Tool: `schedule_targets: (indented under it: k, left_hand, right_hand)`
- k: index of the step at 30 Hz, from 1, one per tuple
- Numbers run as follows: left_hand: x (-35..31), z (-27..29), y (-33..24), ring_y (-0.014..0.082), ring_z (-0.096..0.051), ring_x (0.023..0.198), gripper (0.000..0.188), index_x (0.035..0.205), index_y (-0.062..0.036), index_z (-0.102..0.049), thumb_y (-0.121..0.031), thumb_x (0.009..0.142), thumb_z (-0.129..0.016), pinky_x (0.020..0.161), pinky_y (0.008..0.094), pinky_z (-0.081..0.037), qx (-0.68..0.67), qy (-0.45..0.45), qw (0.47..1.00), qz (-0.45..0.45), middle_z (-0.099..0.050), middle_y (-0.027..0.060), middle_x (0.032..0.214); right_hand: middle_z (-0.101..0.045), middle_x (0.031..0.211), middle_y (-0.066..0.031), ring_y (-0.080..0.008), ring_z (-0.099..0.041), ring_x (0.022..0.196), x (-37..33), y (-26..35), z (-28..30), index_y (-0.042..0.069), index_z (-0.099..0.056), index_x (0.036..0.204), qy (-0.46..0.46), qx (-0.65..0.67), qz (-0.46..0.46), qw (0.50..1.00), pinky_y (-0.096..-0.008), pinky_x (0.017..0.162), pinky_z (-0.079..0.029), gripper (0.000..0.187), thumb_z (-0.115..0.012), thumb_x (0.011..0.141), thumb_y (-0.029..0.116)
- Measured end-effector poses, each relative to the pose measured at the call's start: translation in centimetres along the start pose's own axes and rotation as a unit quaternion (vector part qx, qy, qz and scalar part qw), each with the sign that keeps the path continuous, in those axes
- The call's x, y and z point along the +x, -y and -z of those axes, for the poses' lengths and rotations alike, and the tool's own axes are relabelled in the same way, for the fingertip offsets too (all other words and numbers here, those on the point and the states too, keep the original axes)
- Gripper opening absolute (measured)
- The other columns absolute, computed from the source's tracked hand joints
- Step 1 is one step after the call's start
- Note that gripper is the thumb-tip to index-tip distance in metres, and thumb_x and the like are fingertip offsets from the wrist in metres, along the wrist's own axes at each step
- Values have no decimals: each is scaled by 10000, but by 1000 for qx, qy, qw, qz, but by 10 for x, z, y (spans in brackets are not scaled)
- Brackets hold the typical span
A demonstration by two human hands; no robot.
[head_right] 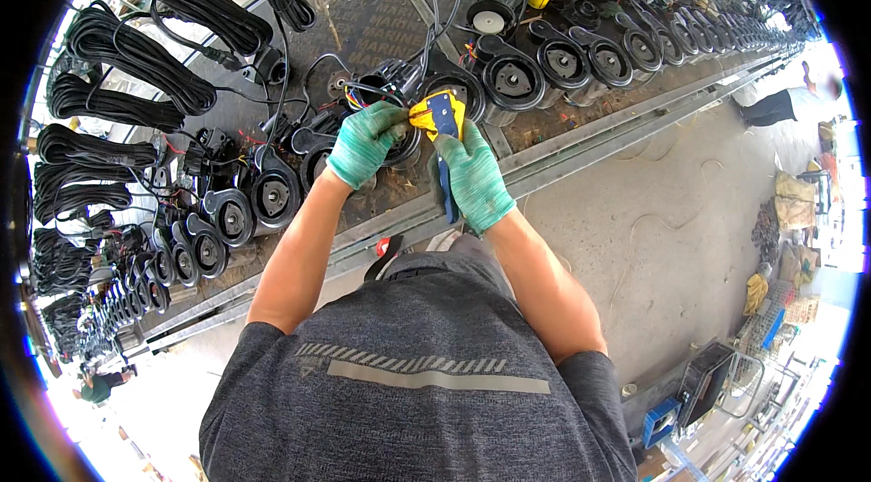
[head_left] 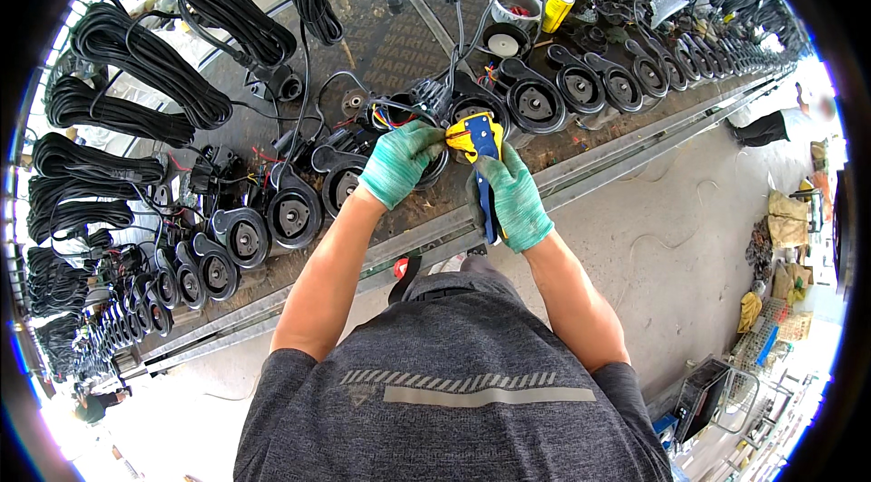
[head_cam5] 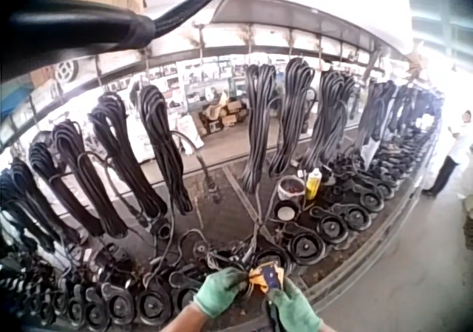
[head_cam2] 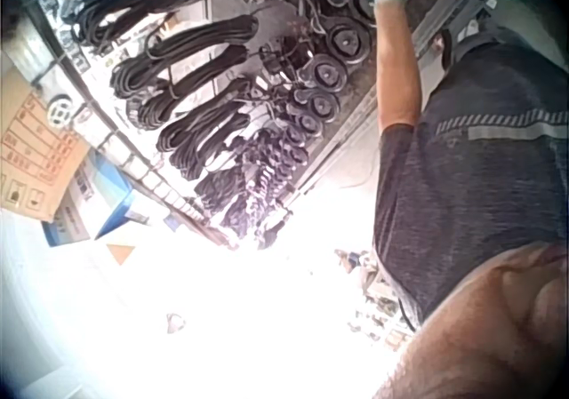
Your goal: The person uses a yellow and blue crimping tool to secure connectors onto the ends of wires attached to circular black components. They repeatedly pick up a wire, insert it into the tool, and crimp it, working along a long table filled with similar parts.
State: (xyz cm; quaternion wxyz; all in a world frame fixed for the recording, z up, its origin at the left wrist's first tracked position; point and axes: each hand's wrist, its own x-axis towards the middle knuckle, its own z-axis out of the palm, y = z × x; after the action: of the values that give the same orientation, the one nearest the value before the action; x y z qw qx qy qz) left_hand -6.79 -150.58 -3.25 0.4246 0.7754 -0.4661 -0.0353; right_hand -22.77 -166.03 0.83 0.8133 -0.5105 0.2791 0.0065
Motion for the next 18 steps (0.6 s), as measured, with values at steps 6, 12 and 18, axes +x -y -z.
schedule_targets:
  k: [6,12,18]
  left_hand:
    - [7,2,6,256,-705,830,213,1154,3,-714,-83,963,-671,751,342,-555,-137,-44,985,100,-730,129,938]
    - [34,26,15,141,-699,838,244,1201,-1,-690,-146,1006,-673,757,288,-561,-191,-82,972,109,-743,71,950]
    - [114,58,64,171,-695,862,196,1197,-17,-658,-125,1042,-604,808,312,-549,-175,-172,967,72,-728,105,1016]
  right_hand:
    - [-627,1153,-32,-167,-635,1027,-3,-13,6,83,-500,1423,42,202,116,972,-352,901,-558,467,-586,965,62]
    - [-671,1102,-163,-344,-696,985,-55,-25,52,81,-504,1395,-50,208,104,971,-535,875,-592,416,-570,988,139]
    - [-685,1094,-202,-392,-707,965,-98,-63,117,75,-533,1303,-152,252,86,952,-569,861,-591,334,-580,994,191]
